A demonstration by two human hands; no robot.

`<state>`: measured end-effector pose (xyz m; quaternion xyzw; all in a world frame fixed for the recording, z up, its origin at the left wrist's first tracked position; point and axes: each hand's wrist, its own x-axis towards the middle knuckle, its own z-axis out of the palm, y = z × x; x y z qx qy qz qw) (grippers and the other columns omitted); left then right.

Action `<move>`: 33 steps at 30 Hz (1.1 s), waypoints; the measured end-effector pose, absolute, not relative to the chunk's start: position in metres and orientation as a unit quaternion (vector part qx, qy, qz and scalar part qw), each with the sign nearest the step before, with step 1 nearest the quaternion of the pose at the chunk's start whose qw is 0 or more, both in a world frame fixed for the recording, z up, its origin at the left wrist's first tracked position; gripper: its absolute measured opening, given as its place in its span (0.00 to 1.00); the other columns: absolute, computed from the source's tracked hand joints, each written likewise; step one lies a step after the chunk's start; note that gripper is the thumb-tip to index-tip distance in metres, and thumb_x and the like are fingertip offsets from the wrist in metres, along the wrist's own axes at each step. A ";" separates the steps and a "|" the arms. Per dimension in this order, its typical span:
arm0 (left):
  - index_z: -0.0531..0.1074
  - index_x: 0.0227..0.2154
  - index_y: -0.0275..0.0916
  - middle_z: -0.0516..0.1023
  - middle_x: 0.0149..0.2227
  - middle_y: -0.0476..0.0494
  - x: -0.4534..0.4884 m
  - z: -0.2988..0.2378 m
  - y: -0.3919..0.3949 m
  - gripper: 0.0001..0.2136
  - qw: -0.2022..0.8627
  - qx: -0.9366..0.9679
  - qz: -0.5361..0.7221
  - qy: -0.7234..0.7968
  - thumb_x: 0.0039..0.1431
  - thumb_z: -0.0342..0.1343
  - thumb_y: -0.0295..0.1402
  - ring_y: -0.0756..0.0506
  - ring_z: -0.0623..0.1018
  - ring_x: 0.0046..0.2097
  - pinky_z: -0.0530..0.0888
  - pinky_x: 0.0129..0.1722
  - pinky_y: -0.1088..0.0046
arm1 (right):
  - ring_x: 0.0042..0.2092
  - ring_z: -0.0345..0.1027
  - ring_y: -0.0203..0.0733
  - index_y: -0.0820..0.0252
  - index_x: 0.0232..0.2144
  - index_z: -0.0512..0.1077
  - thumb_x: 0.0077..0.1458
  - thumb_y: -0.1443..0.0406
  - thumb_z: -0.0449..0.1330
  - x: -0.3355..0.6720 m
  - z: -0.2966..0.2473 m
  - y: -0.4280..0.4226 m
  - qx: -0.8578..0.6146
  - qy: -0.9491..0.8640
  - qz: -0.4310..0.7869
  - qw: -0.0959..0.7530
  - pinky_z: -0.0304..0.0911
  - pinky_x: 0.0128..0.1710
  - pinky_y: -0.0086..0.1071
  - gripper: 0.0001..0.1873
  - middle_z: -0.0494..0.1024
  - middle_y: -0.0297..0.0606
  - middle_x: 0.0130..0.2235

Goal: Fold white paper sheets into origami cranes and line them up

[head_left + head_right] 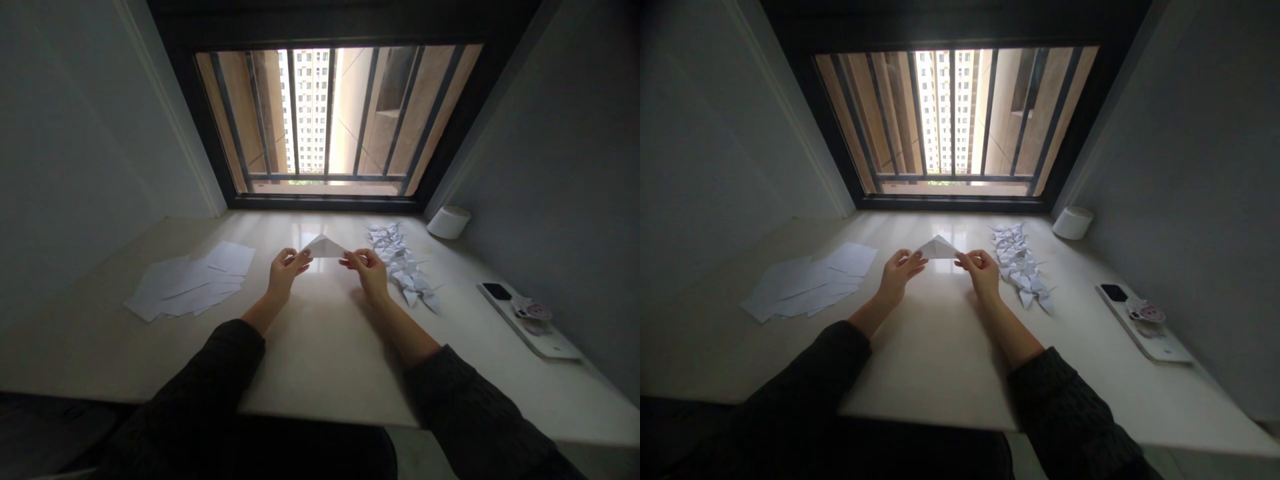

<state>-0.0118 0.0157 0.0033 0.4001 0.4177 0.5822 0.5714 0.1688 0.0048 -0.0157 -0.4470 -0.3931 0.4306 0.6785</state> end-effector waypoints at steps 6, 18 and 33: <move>0.68 0.35 0.39 0.76 0.27 0.52 -0.009 0.005 0.014 0.20 0.570 0.358 0.623 0.399 0.37 0.67 0.34 0.52 0.76 0.31 0.73 0.43 0.69 | 0.30 0.74 0.43 0.57 0.20 0.66 0.34 0.54 0.69 0.166 -0.017 0.004 -0.449 -0.406 0.418 0.677 0.65 0.31 0.33 0.18 0.71 0.29 0.18; 0.76 0.35 0.36 0.78 0.33 0.46 -0.007 -0.002 0.016 0.18 0.559 0.342 0.631 0.416 0.37 0.67 0.36 0.52 0.76 0.32 0.73 0.42 0.70 | 0.27 0.71 0.39 0.57 0.18 0.65 0.35 0.54 0.69 0.161 -0.014 -0.001 -0.460 -0.399 0.404 0.683 0.65 0.31 0.33 0.19 0.71 0.30 0.19; 0.75 0.41 0.40 0.80 0.36 0.43 -0.016 0.006 0.017 0.22 0.512 0.475 0.572 0.430 0.40 0.65 0.40 0.47 0.77 0.36 0.72 0.36 0.72 | 0.22 0.64 0.34 0.57 0.18 0.67 0.38 0.55 0.68 0.165 -0.013 -0.005 -0.456 -0.463 0.387 0.654 0.60 0.24 0.30 0.16 0.72 0.29 0.19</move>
